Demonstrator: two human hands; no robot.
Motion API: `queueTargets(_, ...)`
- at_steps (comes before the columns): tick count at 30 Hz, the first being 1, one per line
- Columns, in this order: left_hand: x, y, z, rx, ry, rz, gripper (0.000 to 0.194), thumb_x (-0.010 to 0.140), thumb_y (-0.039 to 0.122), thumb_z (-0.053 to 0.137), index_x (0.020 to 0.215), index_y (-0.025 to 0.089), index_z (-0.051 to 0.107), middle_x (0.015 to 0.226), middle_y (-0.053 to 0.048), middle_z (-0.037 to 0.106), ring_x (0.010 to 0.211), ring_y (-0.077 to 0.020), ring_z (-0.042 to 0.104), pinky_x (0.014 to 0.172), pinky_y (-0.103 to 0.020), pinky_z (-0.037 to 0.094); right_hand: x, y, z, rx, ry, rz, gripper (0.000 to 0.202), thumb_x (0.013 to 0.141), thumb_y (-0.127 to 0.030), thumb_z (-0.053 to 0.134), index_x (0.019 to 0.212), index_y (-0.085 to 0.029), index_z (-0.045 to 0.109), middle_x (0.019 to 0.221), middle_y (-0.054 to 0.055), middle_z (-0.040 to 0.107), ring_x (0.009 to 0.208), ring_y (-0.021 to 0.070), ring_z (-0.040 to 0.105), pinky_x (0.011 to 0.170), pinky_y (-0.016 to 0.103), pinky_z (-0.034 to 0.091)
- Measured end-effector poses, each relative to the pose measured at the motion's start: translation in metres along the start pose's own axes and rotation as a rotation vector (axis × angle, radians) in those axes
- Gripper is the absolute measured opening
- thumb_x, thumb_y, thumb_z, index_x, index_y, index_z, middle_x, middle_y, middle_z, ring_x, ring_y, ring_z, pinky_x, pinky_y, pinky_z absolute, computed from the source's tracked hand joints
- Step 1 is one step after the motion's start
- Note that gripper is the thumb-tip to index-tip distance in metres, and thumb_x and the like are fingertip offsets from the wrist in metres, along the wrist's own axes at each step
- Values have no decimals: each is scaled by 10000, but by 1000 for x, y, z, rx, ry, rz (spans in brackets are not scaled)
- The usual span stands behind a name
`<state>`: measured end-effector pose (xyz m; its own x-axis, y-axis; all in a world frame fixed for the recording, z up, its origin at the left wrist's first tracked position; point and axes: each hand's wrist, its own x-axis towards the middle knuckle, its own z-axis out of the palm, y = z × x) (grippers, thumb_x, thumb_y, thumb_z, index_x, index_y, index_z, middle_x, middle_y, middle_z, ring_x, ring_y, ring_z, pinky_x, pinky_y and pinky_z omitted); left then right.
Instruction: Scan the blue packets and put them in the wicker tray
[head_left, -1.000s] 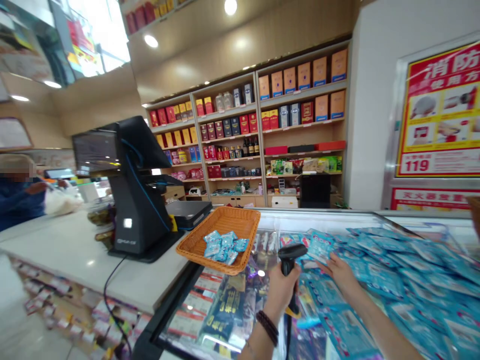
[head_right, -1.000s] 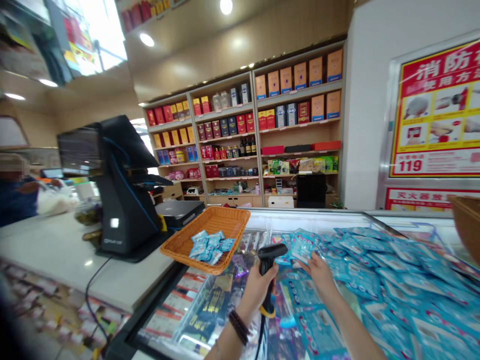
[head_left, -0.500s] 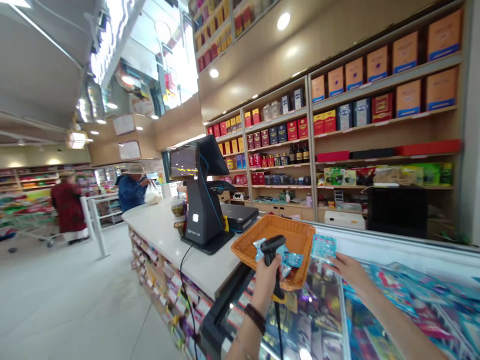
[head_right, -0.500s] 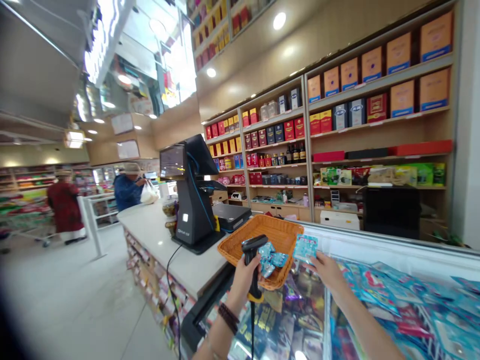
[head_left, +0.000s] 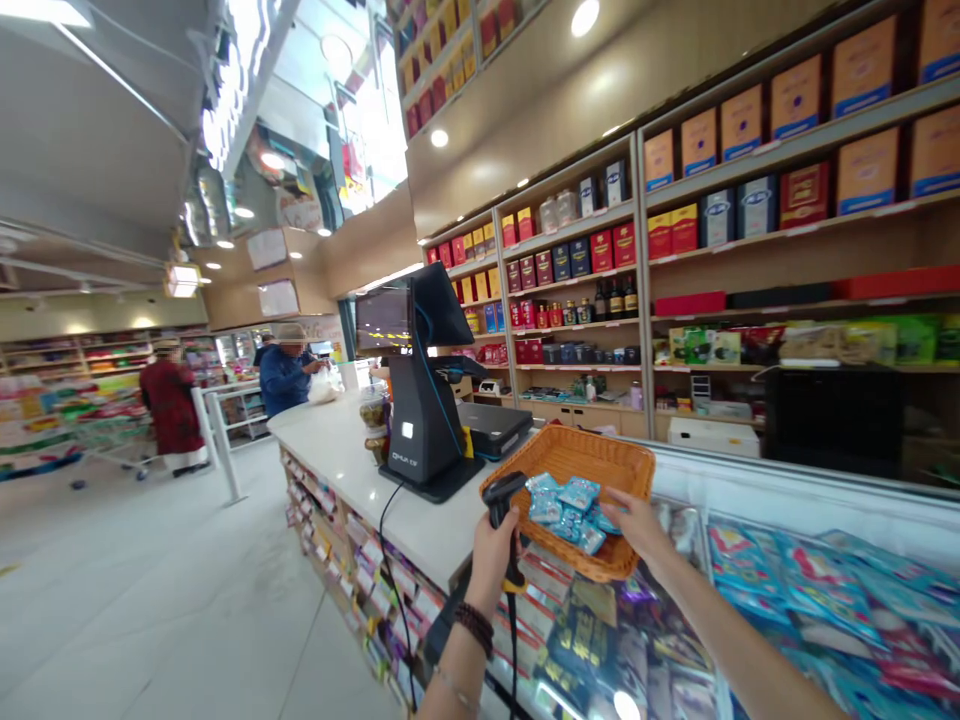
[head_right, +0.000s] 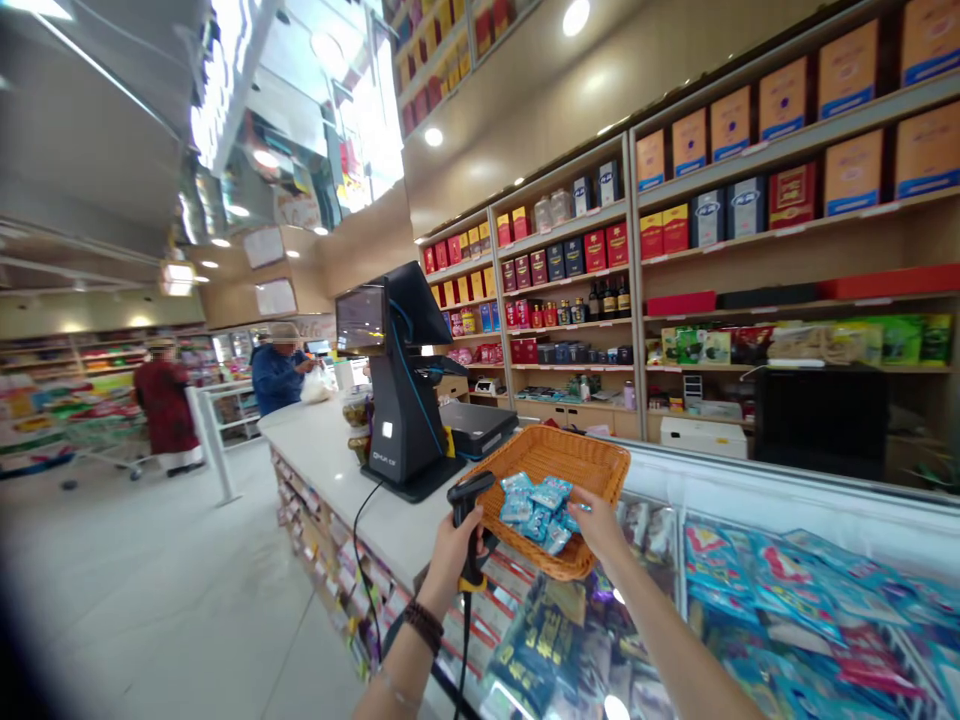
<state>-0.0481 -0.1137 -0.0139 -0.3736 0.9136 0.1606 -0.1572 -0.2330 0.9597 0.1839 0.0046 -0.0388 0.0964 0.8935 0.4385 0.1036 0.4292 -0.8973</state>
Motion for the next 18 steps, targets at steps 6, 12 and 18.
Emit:
queueTargets(6, -8, 7, 16, -39, -19, -9, 635, 514, 714, 897, 623, 216, 517, 483, 50, 503, 389, -104, 476, 410, -247, 410, 1, -7, -70, -26, 89, 20, 291, 594, -498, 773, 771, -271, 816, 958, 123, 859, 907, 380, 805, 905, 564, 627)
queueTargets(12, -27, 29, 75, -108, -158, 21, 596, 537, 652, 917, 649, 202, 543, 514, 61, 512, 411, -85, 473, 442, -232, 428, -25, -27, -187, -123, 46, 116, 532, 540, -662, 839, 859, -237, 819, 860, 127, 840, 767, 332, 779, 691, 464, 631)
queueTargets(18, -58, 22, 163, -152, -406, -8, 537, 616, 615, 889, 657, 216, 531, 522, 62, 511, 418, -87, 466, 448, -234, 426, -96, -31, -276, -495, -98, 159, 686, 492, -565, 895, 1081, -226, 805, 1251, 189, 784, 1178, 416, 711, 1013, 525, 548)
